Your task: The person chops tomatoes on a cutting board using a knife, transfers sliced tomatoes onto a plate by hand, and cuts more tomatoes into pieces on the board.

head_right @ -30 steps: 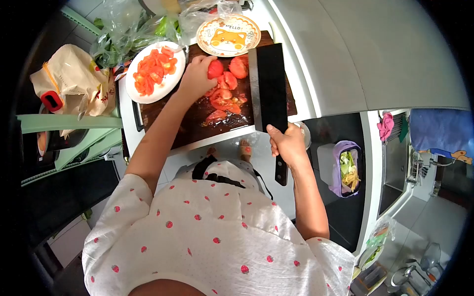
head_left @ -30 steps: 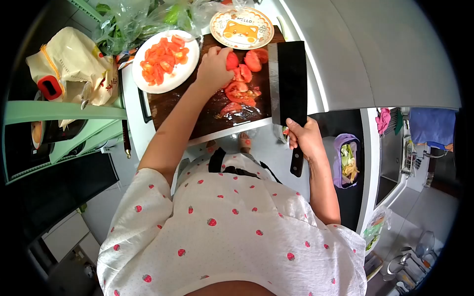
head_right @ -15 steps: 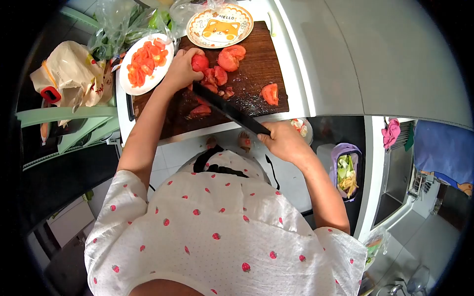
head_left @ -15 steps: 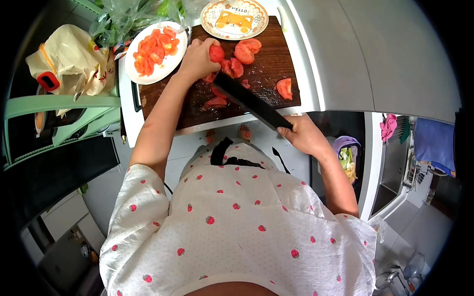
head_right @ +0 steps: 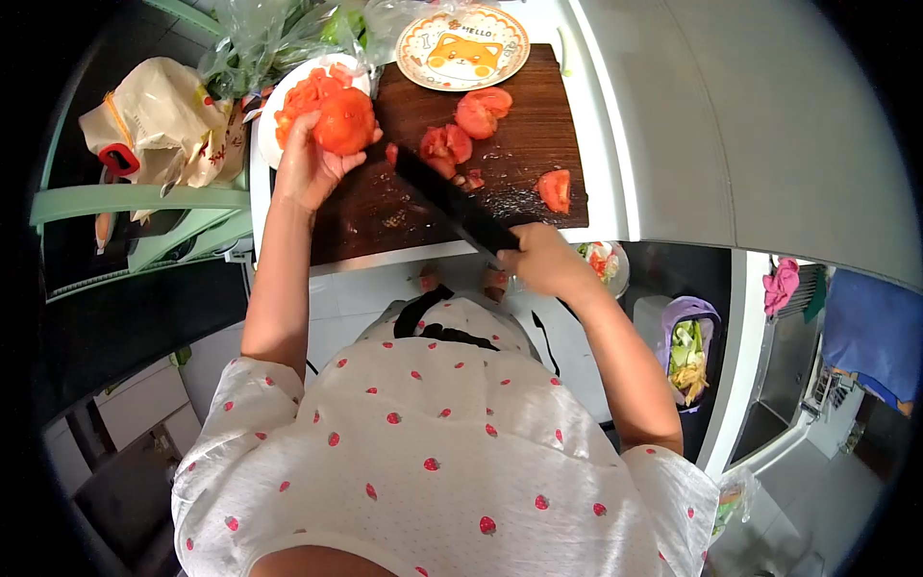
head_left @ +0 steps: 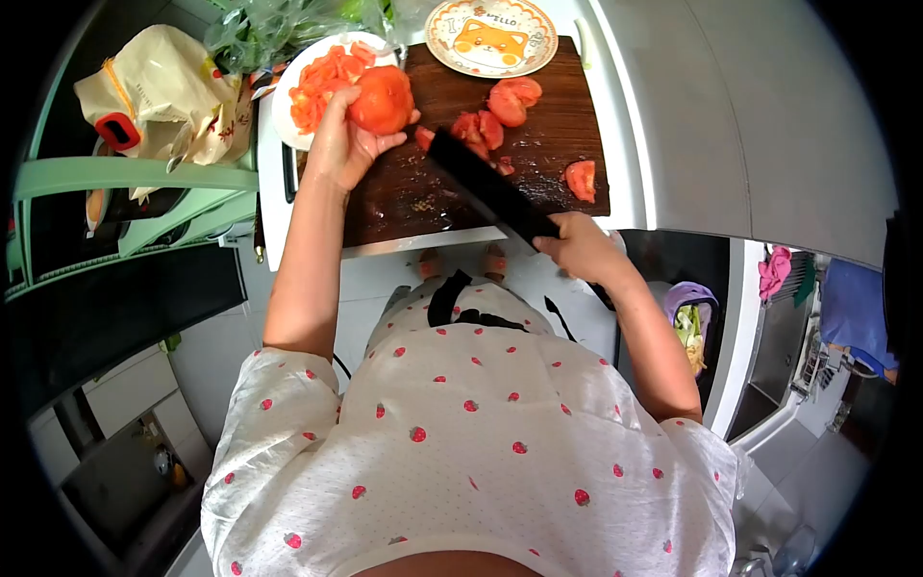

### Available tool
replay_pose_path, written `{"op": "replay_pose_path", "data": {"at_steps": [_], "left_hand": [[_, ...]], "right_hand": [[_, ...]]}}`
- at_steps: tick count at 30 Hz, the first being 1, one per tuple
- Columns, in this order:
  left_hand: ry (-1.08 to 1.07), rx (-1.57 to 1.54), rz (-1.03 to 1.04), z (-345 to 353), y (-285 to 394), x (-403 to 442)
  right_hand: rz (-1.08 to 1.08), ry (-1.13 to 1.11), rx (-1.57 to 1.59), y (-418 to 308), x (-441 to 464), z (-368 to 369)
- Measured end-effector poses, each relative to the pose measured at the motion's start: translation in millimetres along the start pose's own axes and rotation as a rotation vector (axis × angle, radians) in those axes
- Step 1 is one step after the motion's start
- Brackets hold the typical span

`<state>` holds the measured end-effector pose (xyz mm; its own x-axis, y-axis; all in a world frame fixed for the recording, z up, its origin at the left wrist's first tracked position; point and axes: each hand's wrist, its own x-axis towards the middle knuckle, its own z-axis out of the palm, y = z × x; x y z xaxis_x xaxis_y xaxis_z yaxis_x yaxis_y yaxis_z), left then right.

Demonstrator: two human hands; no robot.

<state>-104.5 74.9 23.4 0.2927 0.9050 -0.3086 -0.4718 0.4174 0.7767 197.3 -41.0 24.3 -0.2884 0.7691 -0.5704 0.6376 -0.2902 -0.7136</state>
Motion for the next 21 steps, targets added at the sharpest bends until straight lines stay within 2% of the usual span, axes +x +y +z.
{"op": "replay_pose_path", "data": {"at_steps": [1,4,6,9,10,13,17,19,21], "left_hand": [[-0.050,-0.077,-0.042,-4.8,-0.2,-6.2],[0.016,-0.161,-0.117,-8.0,-10.8,-25.3],[0.014,-0.260,-0.144,-10.7,-21.3,-34.4],[0.008,-0.138,-0.134,-23.8,-35.8,-42.2],[0.034,-0.127,-0.196,-22.8,-34.8,-45.7],[0.076,0.083,-0.263,-18.9,-33.3,-50.1],[0.350,0.748,-0.173,-3.6,-38.3,-45.8],[0.398,1.131,0.034,-5.1,-42.5,-46.7],[0.422,1.315,0.186,-8.9,-45.3,-49.3]], "right_hand": [[0.048,0.007,0.005,-2.9,-0.6,-1.7],[0.150,0.032,-0.039,-14.8,-6.9,-7.9],[0.081,0.074,-0.071,-13.7,-7.4,-4.0],[0.035,0.099,-0.076,-16.5,-8.3,-0.4],[0.027,0.103,-0.072,-18.0,-8.0,0.1],[0.007,0.109,-0.088,-16.4,-4.1,1.4],[0.022,0.107,-0.080,-17.1,1.4,4.7],[0.013,0.113,-0.066,-21.0,-0.2,6.4],[-0.024,0.121,-0.031,-24.0,-0.6,7.9]]}}
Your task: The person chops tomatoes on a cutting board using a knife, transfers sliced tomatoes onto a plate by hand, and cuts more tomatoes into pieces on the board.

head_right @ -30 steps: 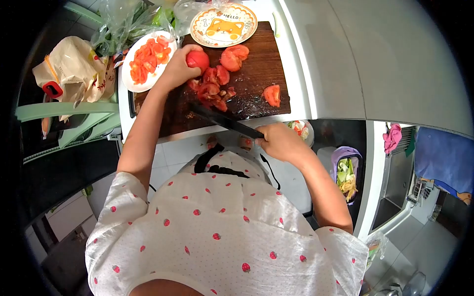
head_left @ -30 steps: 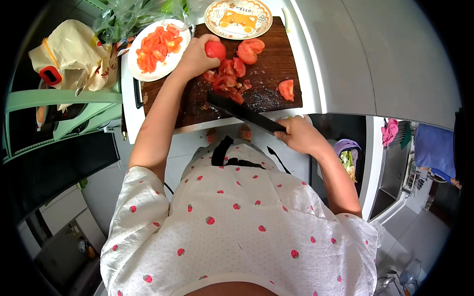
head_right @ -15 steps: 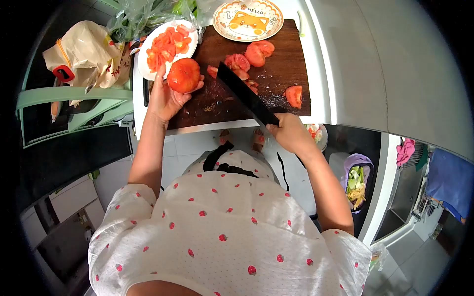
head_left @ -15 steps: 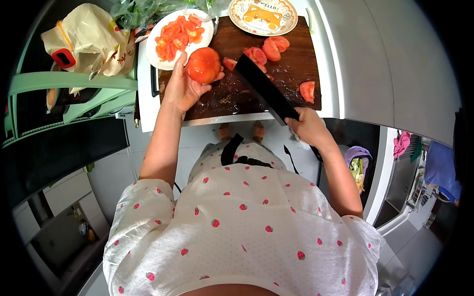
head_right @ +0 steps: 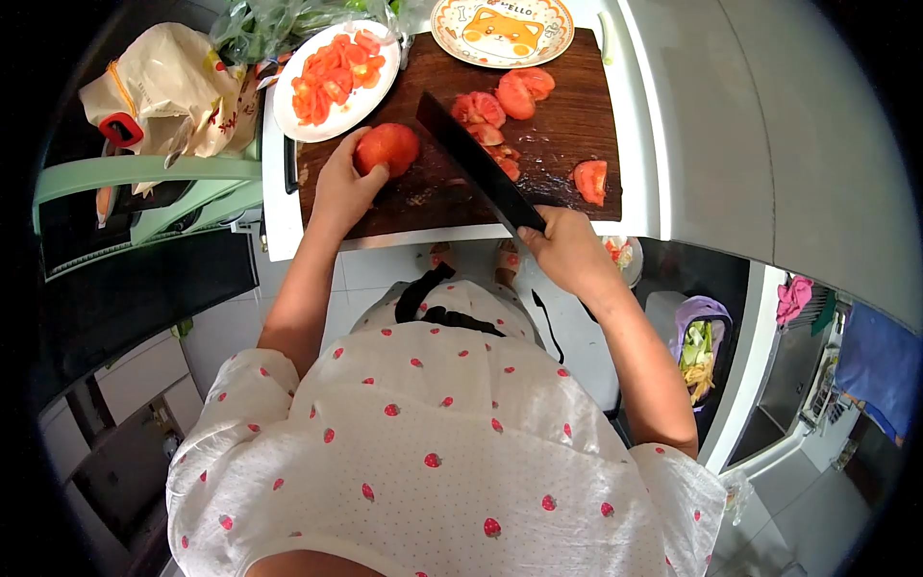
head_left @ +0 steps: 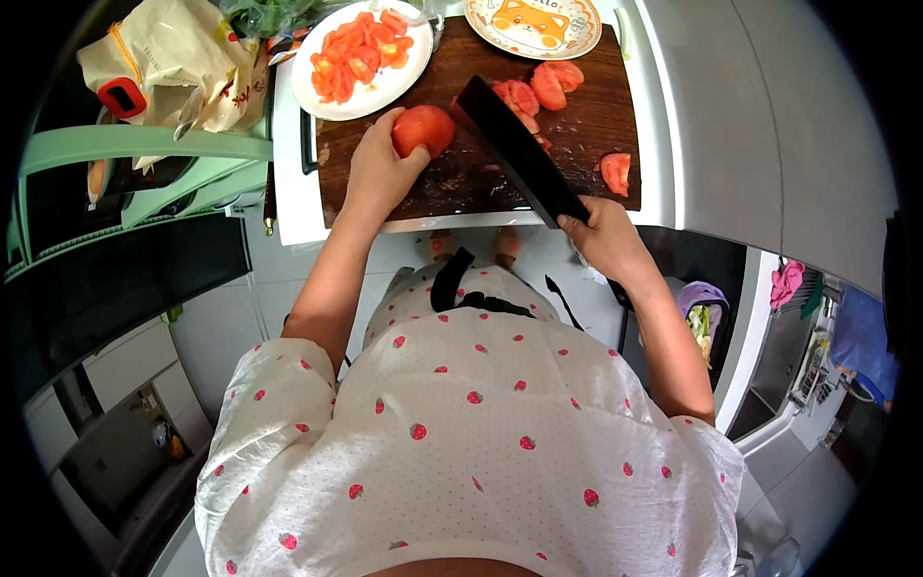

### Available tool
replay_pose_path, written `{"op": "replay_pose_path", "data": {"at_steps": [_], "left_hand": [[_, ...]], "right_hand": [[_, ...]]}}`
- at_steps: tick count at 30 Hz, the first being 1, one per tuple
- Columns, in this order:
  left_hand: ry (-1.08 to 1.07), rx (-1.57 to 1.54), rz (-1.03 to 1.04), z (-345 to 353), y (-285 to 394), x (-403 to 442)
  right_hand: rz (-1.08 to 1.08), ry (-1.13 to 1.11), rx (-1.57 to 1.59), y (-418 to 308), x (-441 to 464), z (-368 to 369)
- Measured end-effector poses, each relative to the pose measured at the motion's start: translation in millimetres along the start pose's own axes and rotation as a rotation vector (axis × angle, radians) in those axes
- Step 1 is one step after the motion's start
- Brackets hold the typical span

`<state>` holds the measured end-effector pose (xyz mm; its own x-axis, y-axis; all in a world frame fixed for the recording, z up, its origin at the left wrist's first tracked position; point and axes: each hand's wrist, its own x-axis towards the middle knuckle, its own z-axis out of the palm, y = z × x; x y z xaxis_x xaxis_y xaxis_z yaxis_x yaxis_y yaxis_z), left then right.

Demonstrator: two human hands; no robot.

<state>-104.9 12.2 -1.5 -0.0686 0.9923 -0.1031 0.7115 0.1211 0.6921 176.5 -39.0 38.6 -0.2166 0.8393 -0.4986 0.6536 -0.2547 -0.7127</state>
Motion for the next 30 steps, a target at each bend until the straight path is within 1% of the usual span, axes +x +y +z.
{"op": "replay_pose_path", "data": {"at_steps": [5,8,11,14,17,23,29,30], "left_hand": [[0.139,-0.079,0.159,2.2,-8.8,-1.1],[0.160,-0.005,0.247,5.5,-12.6,3.6],[0.081,-0.004,0.114,7.9,-2.6,-0.8],[0.136,-0.064,0.099,13.7,5.0,-5.0],[0.116,0.039,0.198,12.4,7.8,-9.0],[0.162,-0.015,0.250,19.7,-2.4,-5.5],[0.203,-0.126,0.142,28.3,0.9,-12.0],[0.227,-0.138,0.158,30.6,0.7,-12.7]], "right_hand": [[-0.019,-0.001,-0.011,-13.0,-1.4,-0.7],[0.013,-0.017,-0.015,-23.9,-5.2,-3.8],[0.011,-0.019,-0.030,-29.6,-7.4,-4.6],[0.023,-0.018,-0.032,-31.8,-7.8,-5.4],[0.069,-0.034,-0.049,-38.8,-10.0,-9.1],[0.101,-0.056,-0.056,-41.4,-14.5,-11.6],[0.147,-0.061,-0.104,-54.7,-19.3,-11.1],[0.162,-0.063,-0.107,-58.9,-21.1,-11.9]]}}
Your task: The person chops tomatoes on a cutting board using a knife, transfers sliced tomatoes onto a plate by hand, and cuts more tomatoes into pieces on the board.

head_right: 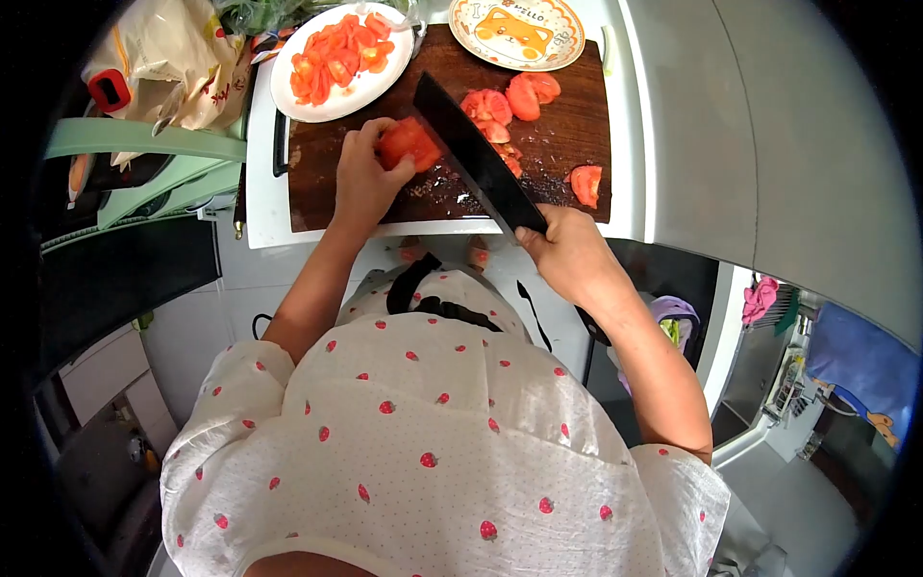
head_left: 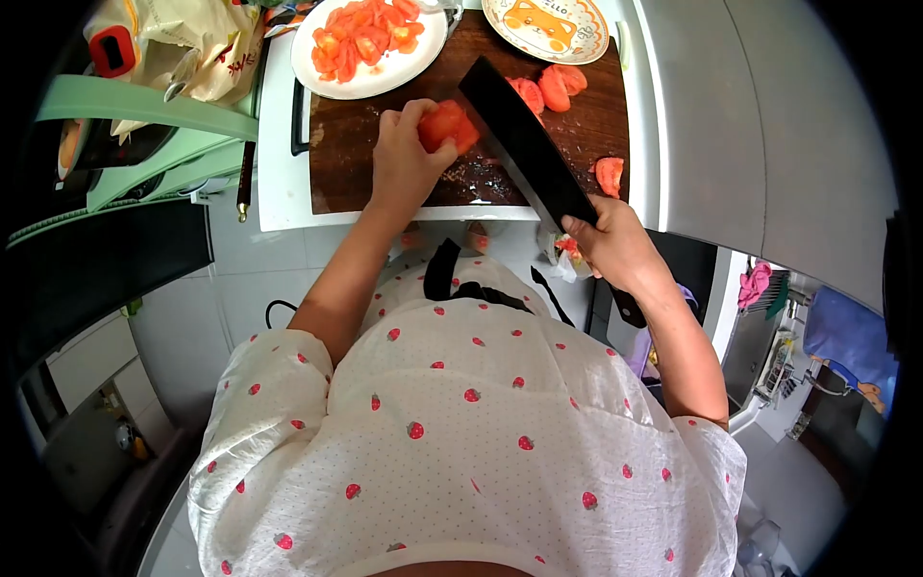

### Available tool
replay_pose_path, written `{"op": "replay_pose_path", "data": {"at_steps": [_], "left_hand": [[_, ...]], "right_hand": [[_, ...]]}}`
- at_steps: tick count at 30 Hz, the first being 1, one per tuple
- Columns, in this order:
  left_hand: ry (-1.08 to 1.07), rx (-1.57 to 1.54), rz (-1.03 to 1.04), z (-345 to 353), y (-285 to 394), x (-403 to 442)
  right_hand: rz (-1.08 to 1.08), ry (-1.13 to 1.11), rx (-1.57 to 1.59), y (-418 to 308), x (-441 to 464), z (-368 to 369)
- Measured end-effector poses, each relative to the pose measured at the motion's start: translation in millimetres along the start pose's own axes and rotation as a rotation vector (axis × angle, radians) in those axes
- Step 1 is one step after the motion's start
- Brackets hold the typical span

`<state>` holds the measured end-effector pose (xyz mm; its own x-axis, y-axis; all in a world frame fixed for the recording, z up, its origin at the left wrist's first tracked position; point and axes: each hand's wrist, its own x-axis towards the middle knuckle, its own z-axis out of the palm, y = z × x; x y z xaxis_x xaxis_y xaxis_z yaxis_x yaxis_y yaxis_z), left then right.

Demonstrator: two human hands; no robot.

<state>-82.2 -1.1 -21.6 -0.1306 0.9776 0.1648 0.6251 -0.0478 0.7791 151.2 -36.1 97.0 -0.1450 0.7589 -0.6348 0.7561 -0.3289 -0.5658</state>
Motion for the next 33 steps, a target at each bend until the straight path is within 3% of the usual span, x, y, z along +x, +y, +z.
{"op": "replay_pose_path", "data": {"at_steps": [4,7,10,16,17,23,26,29,32,33], "left_hand": [[0.058,-0.042,0.030,5.9,-1.0,-3.6],[0.042,-0.042,0.008,5.8,-0.3,-4.7],[0.037,-0.029,0.009,6.7,-2.0,-7.5],[0.064,-0.021,0.050,10.1,-3.4,-15.8],[0.066,-0.014,0.053,9.9,-3.7,-16.8],[0.098,-0.411,-0.055,8.5,-34.8,-20.7],[0.117,-0.141,0.108,-8.6,-39.0,-16.1],[0.092,-0.102,0.162,-15.2,-34.8,-15.6],[0.092,-0.245,0.042,-7.8,-36.9,-17.9],[0.096,-0.179,0.087,-9.7,-29.5,-15.5]], "right_hand": [[-0.010,0.021,-0.027,-10.2,-6.6,-0.8],[-0.135,0.061,-0.130,-4.0,0.5,2.8],[0.024,-0.025,-0.094,-22.1,2.6,-3.2],[-0.162,0.050,-0.316,-4.5,37.1,21.5],[-0.062,0.037,-0.313,-3.4,46.5,31.5],[-0.024,0.054,-0.108,11.0,50.2,31.7],[-0.065,0.087,-0.065,18.5,45.3,34.8],[-0.006,0.065,-0.034,3.4,25.3,26.5],[-0.104,0.112,-0.095,7.3,20.2,25.7],[-0.097,0.095,-0.117,6.6,20.1,24.8]]}}
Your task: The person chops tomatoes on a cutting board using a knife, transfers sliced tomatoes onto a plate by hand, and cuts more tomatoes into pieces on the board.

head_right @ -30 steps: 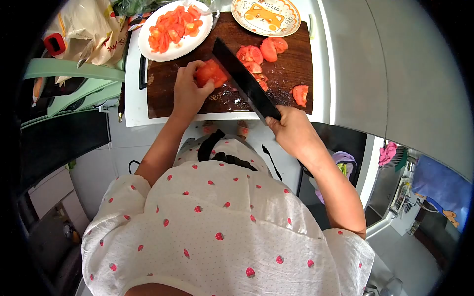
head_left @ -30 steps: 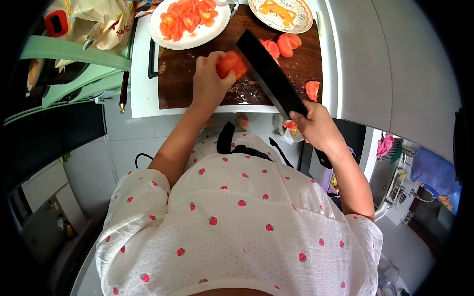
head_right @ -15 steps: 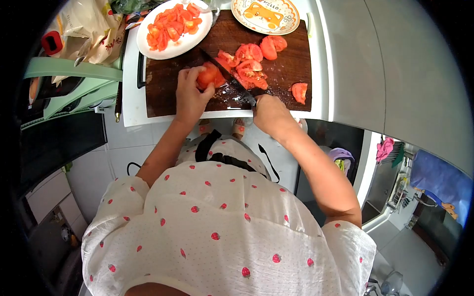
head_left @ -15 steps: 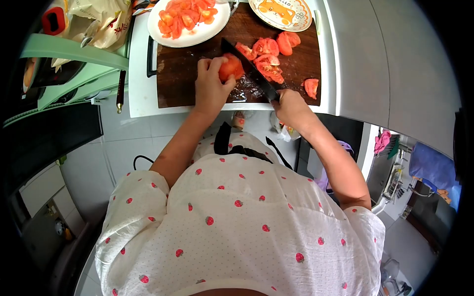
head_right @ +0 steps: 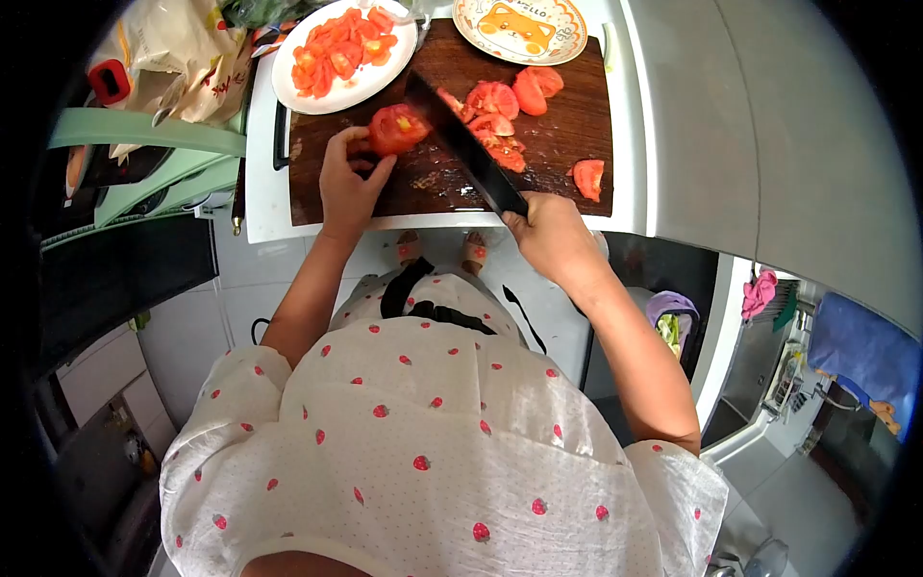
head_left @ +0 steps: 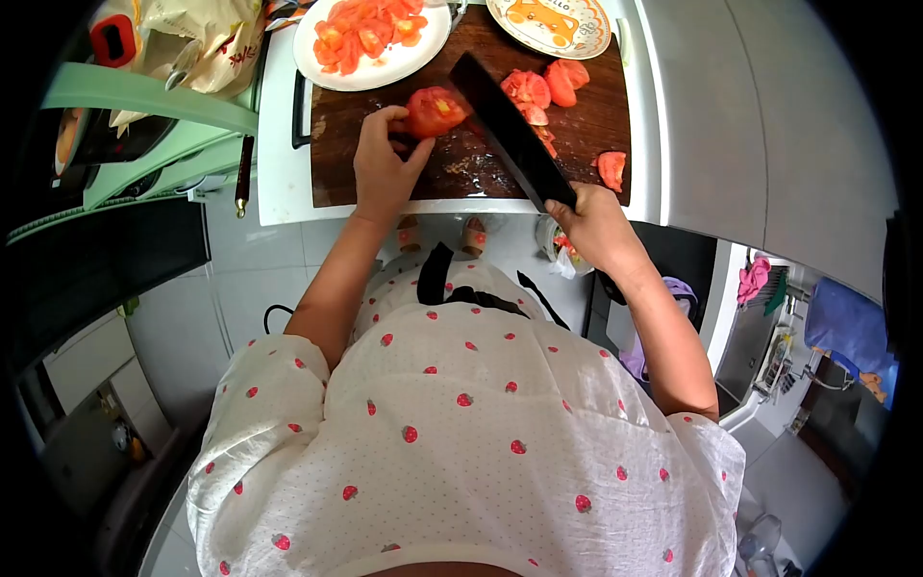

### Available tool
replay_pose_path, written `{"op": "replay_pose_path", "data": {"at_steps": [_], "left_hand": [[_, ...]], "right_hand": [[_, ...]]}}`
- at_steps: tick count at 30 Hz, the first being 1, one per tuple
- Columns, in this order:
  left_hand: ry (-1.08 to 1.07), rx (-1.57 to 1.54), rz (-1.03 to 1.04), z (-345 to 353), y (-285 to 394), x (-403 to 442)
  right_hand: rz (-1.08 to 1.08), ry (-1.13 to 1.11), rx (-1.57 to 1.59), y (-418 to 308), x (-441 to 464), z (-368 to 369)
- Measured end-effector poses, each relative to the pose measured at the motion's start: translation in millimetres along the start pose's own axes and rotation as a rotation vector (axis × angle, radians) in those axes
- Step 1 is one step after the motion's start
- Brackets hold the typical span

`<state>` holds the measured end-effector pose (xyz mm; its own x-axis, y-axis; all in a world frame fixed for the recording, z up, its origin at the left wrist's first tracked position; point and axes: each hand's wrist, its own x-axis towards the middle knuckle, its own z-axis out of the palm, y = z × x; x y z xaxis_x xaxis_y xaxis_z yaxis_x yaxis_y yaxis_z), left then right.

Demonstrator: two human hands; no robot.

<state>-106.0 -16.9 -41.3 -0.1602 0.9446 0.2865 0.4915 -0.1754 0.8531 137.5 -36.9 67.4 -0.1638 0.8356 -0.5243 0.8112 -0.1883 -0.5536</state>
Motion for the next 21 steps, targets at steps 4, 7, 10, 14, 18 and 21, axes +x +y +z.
{"op": "replay_pose_path", "data": {"at_steps": [4,7,10,14,18,21], "left_hand": [[-0.050,0.204,0.163,-6.3,9.2,8.9],[-0.054,0.235,0.184,-3.3,1.3,9.1],[-0.032,0.223,0.166,-0.2,2.6,8.6],[-0.036,0.197,0.119,2.1,7.4,9.9],[-0.044,0.231,0.142,3.4,9.7,13.7],[-0.053,0.254,0.156,3.5,8.8,15.1]], "right_hand": [[0.020,-0.053,-0.038,-4.9,-0.7,-3.1],[0.050,-0.073,-0.058,-11.4,-5.2,-4.8],[0.038,-0.062,-0.081,-16.8,-11.4,-7.5],[0.021,-0.040,-0.141,-25.3,-14.2,-11.4],[-0.065,-0.013,-0.149,-21.9,-7.6,-9.5],[-0.058,-0.039,-0.150,-25.2,-5.3,-11.6]]}}
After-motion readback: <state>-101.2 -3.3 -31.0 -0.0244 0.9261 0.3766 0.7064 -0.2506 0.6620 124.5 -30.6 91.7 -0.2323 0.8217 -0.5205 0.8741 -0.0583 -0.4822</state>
